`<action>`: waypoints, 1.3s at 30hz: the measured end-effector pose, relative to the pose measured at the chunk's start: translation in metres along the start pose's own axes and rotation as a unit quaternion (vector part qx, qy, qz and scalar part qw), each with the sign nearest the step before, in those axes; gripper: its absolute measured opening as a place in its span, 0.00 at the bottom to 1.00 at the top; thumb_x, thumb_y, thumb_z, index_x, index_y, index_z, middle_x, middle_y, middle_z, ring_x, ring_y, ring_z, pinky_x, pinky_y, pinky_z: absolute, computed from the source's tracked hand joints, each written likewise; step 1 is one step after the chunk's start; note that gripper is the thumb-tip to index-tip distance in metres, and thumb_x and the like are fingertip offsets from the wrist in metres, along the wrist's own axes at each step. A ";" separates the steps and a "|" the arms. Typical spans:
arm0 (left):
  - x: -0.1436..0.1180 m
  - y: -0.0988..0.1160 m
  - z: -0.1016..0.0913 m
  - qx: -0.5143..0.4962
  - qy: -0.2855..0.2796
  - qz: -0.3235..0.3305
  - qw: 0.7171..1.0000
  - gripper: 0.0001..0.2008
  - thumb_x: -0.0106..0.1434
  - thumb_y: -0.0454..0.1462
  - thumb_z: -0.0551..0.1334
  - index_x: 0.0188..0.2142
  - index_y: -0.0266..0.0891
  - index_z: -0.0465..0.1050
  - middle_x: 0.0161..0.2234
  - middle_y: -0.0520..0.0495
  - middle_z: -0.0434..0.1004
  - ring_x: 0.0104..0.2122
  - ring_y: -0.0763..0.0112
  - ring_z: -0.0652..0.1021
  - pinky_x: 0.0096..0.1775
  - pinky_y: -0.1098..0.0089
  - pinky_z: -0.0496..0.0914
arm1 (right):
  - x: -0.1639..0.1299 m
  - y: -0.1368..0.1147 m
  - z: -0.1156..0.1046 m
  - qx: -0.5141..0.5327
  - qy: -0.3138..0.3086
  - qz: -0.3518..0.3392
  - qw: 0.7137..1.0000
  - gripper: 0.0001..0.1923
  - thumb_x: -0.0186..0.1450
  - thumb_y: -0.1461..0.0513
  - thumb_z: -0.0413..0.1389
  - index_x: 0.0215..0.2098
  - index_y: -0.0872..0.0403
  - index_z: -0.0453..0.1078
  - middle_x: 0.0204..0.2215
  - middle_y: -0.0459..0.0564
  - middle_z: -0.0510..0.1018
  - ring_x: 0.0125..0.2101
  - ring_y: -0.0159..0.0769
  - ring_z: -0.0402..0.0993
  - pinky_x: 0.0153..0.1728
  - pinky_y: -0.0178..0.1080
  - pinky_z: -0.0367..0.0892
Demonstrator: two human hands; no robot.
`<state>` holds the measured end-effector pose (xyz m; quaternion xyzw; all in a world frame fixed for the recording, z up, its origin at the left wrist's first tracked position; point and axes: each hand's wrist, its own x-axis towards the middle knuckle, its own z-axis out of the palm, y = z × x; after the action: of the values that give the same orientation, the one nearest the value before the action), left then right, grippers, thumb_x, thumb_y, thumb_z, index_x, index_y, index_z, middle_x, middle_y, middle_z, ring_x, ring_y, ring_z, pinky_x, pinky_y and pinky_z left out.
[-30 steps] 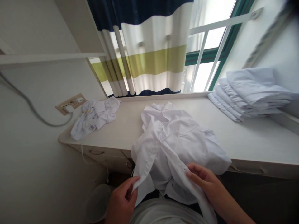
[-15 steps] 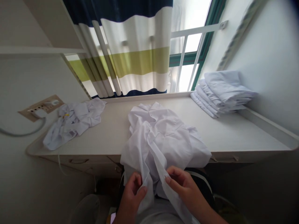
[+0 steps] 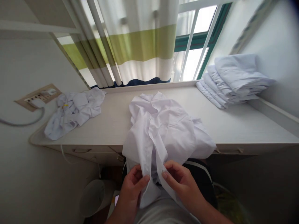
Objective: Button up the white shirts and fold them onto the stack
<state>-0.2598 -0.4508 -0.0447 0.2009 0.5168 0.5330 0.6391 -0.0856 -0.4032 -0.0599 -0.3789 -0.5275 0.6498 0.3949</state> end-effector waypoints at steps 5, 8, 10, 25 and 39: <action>0.003 0.004 0.001 0.123 0.022 0.035 0.991 0.19 0.52 0.42 0.73 0.41 0.34 0.79 0.39 0.40 0.83 0.41 0.55 0.80 0.45 0.62 0.74 | -0.006 0.005 0.004 -0.130 0.038 -0.051 0.990 0.08 0.66 0.56 0.59 0.37 0.52 0.70 0.32 0.47 0.74 0.33 0.36 0.69 0.35 0.35 0.64; 0.005 0.006 0.003 0.179 0.034 0.067 0.981 0.20 0.53 0.44 0.72 0.42 0.34 0.79 0.39 0.41 0.83 0.41 0.54 0.80 0.43 0.63 0.74 | -0.008 0.006 0.009 -0.191 0.044 -0.098 0.976 0.03 0.65 0.60 0.58 0.36 0.52 0.69 0.31 0.47 0.74 0.31 0.35 0.69 0.34 0.35 0.64; 0.005 0.005 0.003 0.194 0.029 0.077 0.978 0.20 0.53 0.44 0.72 0.42 0.34 0.79 0.39 0.41 0.83 0.41 0.55 0.80 0.43 0.64 0.74 | -0.008 0.006 0.012 -0.209 0.038 -0.125 0.969 0.01 0.66 0.63 0.56 0.36 0.52 0.69 0.30 0.47 0.73 0.31 0.35 0.68 0.33 0.35 0.63; 0.007 -0.005 0.001 0.173 -0.015 0.028 0.984 0.16 0.56 0.44 0.70 0.40 0.35 0.80 0.38 0.43 0.83 0.39 0.60 0.79 0.41 0.68 0.73 | -0.006 0.010 0.011 -0.217 0.037 -0.146 0.964 0.04 0.67 0.63 0.56 0.41 0.52 0.72 0.34 0.49 0.77 0.34 0.37 0.72 0.34 0.37 0.66; 0.001 -0.007 0.001 0.164 0.004 0.039 0.986 0.20 0.58 0.47 0.69 0.42 0.33 0.79 0.35 0.43 0.81 0.34 0.65 0.77 0.38 0.70 0.72 | -0.010 0.010 0.010 -0.219 0.062 -0.184 0.956 0.04 0.67 0.65 0.56 0.39 0.52 0.73 0.32 0.47 0.78 0.31 0.33 0.73 0.33 0.34 0.66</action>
<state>-0.2554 -0.4523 -0.0502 0.3204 0.5916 0.4667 0.5740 -0.0919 -0.4177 -0.0678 -0.3921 -0.6917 0.4096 0.4474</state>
